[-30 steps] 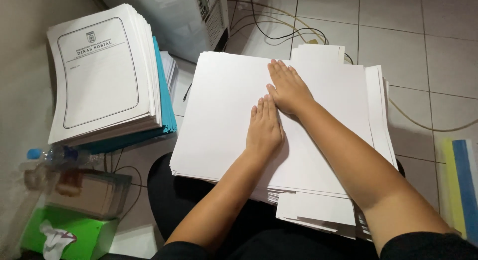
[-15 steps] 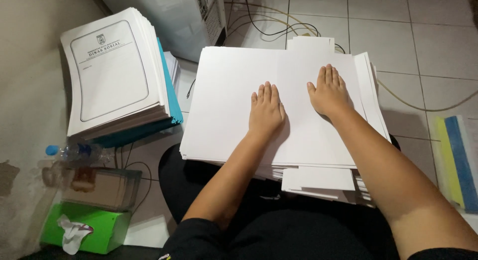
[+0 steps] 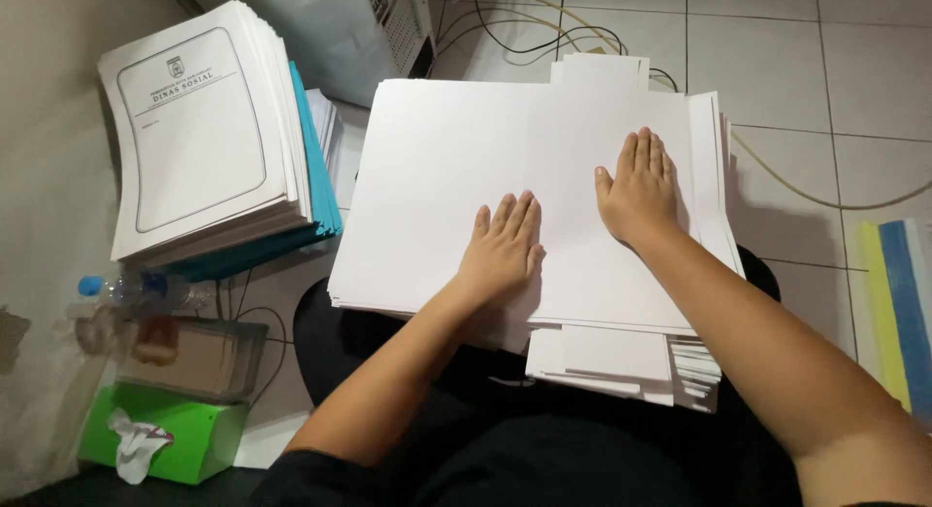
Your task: The person sits and repeatedly takes sheets of paper from a stack on the left, places them onto a central pile on their lap, and smooths them down. They handle the papers by hand, occasionally flipping through the stack to check alignment.
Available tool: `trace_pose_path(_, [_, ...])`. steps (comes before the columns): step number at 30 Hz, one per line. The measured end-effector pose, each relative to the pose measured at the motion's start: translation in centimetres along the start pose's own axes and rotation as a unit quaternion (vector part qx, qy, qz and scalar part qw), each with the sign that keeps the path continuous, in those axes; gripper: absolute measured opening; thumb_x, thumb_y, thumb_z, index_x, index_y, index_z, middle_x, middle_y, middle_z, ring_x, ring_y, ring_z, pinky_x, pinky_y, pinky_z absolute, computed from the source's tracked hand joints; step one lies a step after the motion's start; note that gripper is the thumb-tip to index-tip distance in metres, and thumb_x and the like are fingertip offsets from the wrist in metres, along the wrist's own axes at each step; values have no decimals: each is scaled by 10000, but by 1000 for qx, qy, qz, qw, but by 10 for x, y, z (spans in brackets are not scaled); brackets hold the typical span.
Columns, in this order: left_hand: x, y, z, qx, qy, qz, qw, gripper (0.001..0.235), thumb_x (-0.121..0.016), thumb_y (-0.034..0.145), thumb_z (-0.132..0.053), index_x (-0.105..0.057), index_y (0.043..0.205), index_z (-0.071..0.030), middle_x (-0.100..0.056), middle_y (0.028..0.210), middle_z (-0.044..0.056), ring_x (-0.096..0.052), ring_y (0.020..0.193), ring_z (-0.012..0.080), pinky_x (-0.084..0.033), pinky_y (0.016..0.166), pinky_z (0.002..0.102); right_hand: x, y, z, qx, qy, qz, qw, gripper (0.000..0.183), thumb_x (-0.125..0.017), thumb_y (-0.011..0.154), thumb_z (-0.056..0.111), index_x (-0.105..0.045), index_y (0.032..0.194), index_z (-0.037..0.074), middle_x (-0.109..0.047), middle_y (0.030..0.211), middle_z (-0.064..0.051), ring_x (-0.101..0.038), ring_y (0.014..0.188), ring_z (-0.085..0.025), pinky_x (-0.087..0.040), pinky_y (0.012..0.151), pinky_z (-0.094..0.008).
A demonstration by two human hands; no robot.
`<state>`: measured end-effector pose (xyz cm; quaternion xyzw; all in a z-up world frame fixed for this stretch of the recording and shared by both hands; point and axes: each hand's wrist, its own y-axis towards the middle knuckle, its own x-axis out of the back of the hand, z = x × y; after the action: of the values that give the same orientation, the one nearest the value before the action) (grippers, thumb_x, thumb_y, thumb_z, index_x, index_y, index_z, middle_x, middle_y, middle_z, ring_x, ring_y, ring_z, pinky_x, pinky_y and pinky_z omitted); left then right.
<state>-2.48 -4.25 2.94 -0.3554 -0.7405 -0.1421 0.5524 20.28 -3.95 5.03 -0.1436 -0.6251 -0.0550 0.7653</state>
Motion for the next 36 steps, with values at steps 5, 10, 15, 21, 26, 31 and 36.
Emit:
trace_pose_path(5, [9, 139, 35, 16, 42, -21, 999, 700, -224, 1068, -446, -195, 1642, -46, -139, 1716, 184, -96, 1592, 371, -68, 1229, 679, 1, 0, 1, -4, 10, 8, 1000, 727, -217, 1102, 414, -178, 1597, -117, -121, 1683, -319, -58, 1583, -397, -12, 1274, -493])
trace_pose_path(10, [31, 219, 59, 69, 92, -110, 987, 640, -182, 1088, -387, -288, 1623, -52, -296, 1684, 143, -224, 1576, 303, -161, 1239, 602, 1, 5, 1, -9, 6, 12, 1000, 724, -227, 1095, 417, -183, 1599, -102, -129, 1683, -310, -67, 1584, -391, -16, 1269, -491])
trace_pose_path(15, [26, 188, 44, 85, 57, -131, 986, 648, -186, 1081, -370, -205, 1610, 2, -186, 1695, 180, -119, 1581, 317, -102, 1264, 553, -15, 6, -6, 3, 9, -36, 999, 729, -285, 1075, 418, -190, 1594, -85, -146, 1680, -281, -104, 1569, -377, -70, 1259, -494])
trace_pose_path(21, [21, 71, -1, 59, 26, -129, 990, 653, -207, 1079, -340, -242, 1605, 45, -217, 1680, 258, -148, 1581, 385, -102, 1261, 589, -3, 1, 0, 8, -1, -12, 1000, 730, -240, 1094, 418, -192, 1597, -110, -139, 1681, -318, -80, 1584, -399, -27, 1275, -500])
trace_pose_path(26, [8, -38, -35, 33, -7, -81, 996, 656, -200, 1054, -306, -236, 1594, 66, -193, 1675, 284, -122, 1578, 401, -46, 1252, 584, -15, 8, -7, 12, -11, -24, 1000, 732, -197, 1097, 438, -186, 1606, -88, -127, 1691, -297, -69, 1589, -377, -25, 1276, -490])
trace_pose_path(31, [-28, -72, -28, -44, -64, -167, 983, 598, -299, 1078, -301, -354, 1564, 43, -351, 1623, 267, -291, 1539, 366, -111, 1257, 546, -28, 16, -1, -8, -19, -14, 1000, 753, -202, 1092, 446, -168, 1603, -106, -93, 1687, -315, -36, 1589, -379, 1, 1273, -503])
trace_pose_path(36, [-33, -57, 20, -40, -293, -331, 896, 561, -536, 941, -99, -490, 1499, -83, -654, 1317, 151, -612, 1269, 285, -388, 1149, 449, -20, -48, 105, 166, -10, 12, 986, 748, -270, 1072, 432, -235, 1581, -116, -167, 1672, -330, -102, 1580, -415, -46, 1269, -507])
